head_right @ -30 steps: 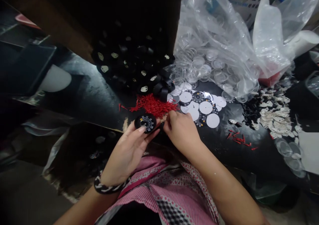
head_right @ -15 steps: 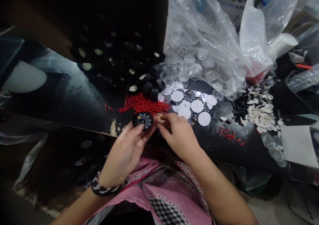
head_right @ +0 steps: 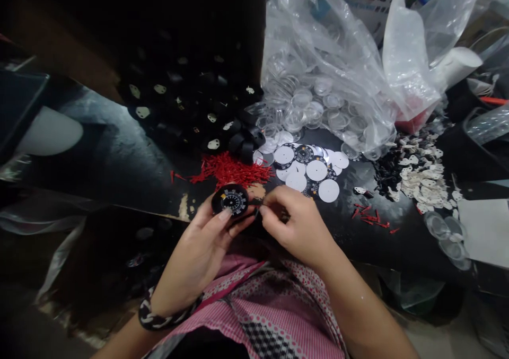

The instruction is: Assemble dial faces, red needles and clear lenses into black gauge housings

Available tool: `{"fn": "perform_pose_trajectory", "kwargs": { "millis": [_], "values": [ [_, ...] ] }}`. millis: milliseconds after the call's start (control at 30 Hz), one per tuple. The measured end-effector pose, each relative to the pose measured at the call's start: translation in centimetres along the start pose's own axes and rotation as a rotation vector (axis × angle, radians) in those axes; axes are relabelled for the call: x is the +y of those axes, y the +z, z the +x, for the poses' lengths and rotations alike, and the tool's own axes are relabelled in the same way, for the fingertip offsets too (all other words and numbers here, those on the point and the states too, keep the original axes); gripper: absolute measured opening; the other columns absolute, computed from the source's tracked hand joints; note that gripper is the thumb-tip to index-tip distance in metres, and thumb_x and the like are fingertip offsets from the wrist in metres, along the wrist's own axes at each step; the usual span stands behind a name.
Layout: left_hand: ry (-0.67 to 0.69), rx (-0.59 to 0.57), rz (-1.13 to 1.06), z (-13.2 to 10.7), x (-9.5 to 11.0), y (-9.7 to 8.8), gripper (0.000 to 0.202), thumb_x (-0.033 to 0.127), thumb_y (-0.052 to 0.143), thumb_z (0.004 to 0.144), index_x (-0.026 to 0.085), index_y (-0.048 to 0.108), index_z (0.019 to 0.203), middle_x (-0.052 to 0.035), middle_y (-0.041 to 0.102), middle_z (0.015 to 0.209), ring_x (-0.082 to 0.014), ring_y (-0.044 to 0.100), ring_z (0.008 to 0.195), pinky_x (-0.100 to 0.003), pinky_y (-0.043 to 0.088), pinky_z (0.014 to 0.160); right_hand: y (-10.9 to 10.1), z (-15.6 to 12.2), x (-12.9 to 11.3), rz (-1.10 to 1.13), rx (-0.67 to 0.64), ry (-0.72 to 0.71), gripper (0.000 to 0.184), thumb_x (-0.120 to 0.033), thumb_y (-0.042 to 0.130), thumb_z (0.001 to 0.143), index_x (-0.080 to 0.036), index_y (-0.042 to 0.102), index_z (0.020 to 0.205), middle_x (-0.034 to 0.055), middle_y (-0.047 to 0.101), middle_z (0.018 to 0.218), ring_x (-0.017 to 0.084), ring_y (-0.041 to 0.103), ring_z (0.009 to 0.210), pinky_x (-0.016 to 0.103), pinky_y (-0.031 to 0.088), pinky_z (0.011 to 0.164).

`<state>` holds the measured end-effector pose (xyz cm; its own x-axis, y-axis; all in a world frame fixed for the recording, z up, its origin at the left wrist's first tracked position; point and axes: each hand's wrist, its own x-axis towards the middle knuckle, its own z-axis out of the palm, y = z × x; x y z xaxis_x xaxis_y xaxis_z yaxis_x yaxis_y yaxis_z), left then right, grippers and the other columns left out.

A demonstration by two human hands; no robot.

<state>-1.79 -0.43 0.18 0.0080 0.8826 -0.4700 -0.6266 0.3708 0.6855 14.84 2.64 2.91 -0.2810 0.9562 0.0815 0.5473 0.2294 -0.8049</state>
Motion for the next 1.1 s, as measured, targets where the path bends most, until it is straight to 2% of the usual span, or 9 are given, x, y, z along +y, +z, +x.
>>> {"fn": "perform_pose_trajectory", "kwargs": {
  "millis": [133,233,300,367,433,600,733,900,1100],
  "values": [
    [-0.041,-0.017,0.075,-0.6,0.1,0.3,0.038,0.026,0.072,0.079,0.027,0.064,0.116,-0.0038,0.069,0.118,-0.0227,0.065,0.107,-0.034,0.055,0.092,-0.3,-1.0,-1.5,0.131,0.075,-0.01,0.009,-0.022,0.056,0.09,-0.022,0.058,0.082,-0.0021,0.06,0.075,0.012,0.056,0.067,0.026,0.044,0.061],
    [-0.064,-0.059,0.125,-1.8,0.7,0.6,0.037,0.028,0.073,0.078,0.028,0.065,0.114,-0.0041,0.068,0.12,-0.0254,0.062,0.114,-0.036,0.049,0.101,-0.7,-1.9,-2.9,0.161,0.052,-0.061,0.007,-0.02,0.057,0.09,-0.024,0.06,0.086,-0.001,0.061,0.079,0.014,0.057,0.072,0.029,0.046,0.065],
    [-0.044,-0.088,0.18,-2.9,1.3,0.6,0.039,0.029,0.075,0.077,0.031,0.066,0.114,-0.003,0.068,0.122,-0.0267,0.06,0.118,-0.037,0.046,0.104,-1.2,-2.4,-3.7,0.205,0.105,-0.084,0.01,-0.017,0.057,0.09,-0.026,0.06,0.089,-0.0008,0.061,0.079,0.015,0.058,0.073,0.03,0.047,0.067],
    [-0.04,-0.128,0.195,-4.0,1.9,0.7,0.038,0.031,0.076,0.075,0.033,0.067,0.112,-0.0033,0.069,0.12,-0.0293,0.061,0.116,-0.039,0.049,0.101,-1.8,-2.9,-4.3,0.244,0.142,-0.135,0.015,-0.014,0.057,0.088,-0.027,0.06,0.094,-0.0012,0.061,0.079,0.015,0.058,0.074,0.032,0.048,0.07],
    [-0.065,-0.155,0.17,-4.6,2.2,0.8,0.036,0.034,0.076,0.075,0.033,0.069,0.109,-0.0049,0.071,0.117,-0.0318,0.063,0.113,-0.041,0.052,0.097,-2.2,-3.0,-4.6,0.223,0.113,-0.187,0.018,-0.012,0.058,0.087,-0.027,0.06,0.097,-0.0018,0.061,0.079,0.015,0.058,0.073,0.033,0.048,0.073],
    [-0.006,-0.111,0.178,-2.5,0.9,1.0,0.031,0.034,0.069,0.083,0.033,0.064,0.114,-0.0014,0.067,0.123,-0.0255,0.059,0.12,-0.04,0.043,0.107,-1.4,-2.4,-4.1,0.019,0.061,-0.178,0.013,-0.012,0.057,0.089,-0.024,0.057,0.091,-0.002,0.062,0.079,0.013,0.056,0.071,0.031,0.042,0.068],
    [0.069,-0.158,0.232,-1.0,-0.7,0.7,0.035,0.031,0.061,0.09,0.034,0.058,0.124,-0.0002,0.059,0.136,-0.0218,0.049,0.131,-0.038,0.03,0.116,-0.5,-1.8,-3.1,-0.078,0.016,-0.133,0.009,-0.015,0.054,0.091,-0.02,0.059,0.085,0.0007,0.061,0.08,0.015,0.055,0.075,0.032,0.039,0.069],
    [0.078,-0.184,0.257,-1.1,-1.1,0.4,0.031,0.028,0.062,0.09,0.034,0.059,0.12,0.0025,0.061,0.131,-0.0182,0.052,0.127,-0.031,0.039,0.11,-0.2,-1.6,-2.5,-0.133,-0.035,-0.045,0.012,-0.019,0.052,0.093,-0.019,0.059,0.085,0.001,0.058,0.08,0.016,0.052,0.075,0.032,0.036,0.07],
    [0.156,-0.167,0.367,-1.5,-0.6,0.6,0.022,0.027,0.063,0.089,0.031,0.061,0.111,0.0047,0.068,0.114,-0.0104,0.062,0.11,-0.016,0.048,0.095,-0.1,-1.9,-2.4,-0.013,-0.029,0.002,0.011,-0.018,0.053,0.093,-0.02,0.057,0.083,-0.0023,0.056,0.078,0.013,0.052,0.073,0.028,0.036,0.069]
  ]
}}
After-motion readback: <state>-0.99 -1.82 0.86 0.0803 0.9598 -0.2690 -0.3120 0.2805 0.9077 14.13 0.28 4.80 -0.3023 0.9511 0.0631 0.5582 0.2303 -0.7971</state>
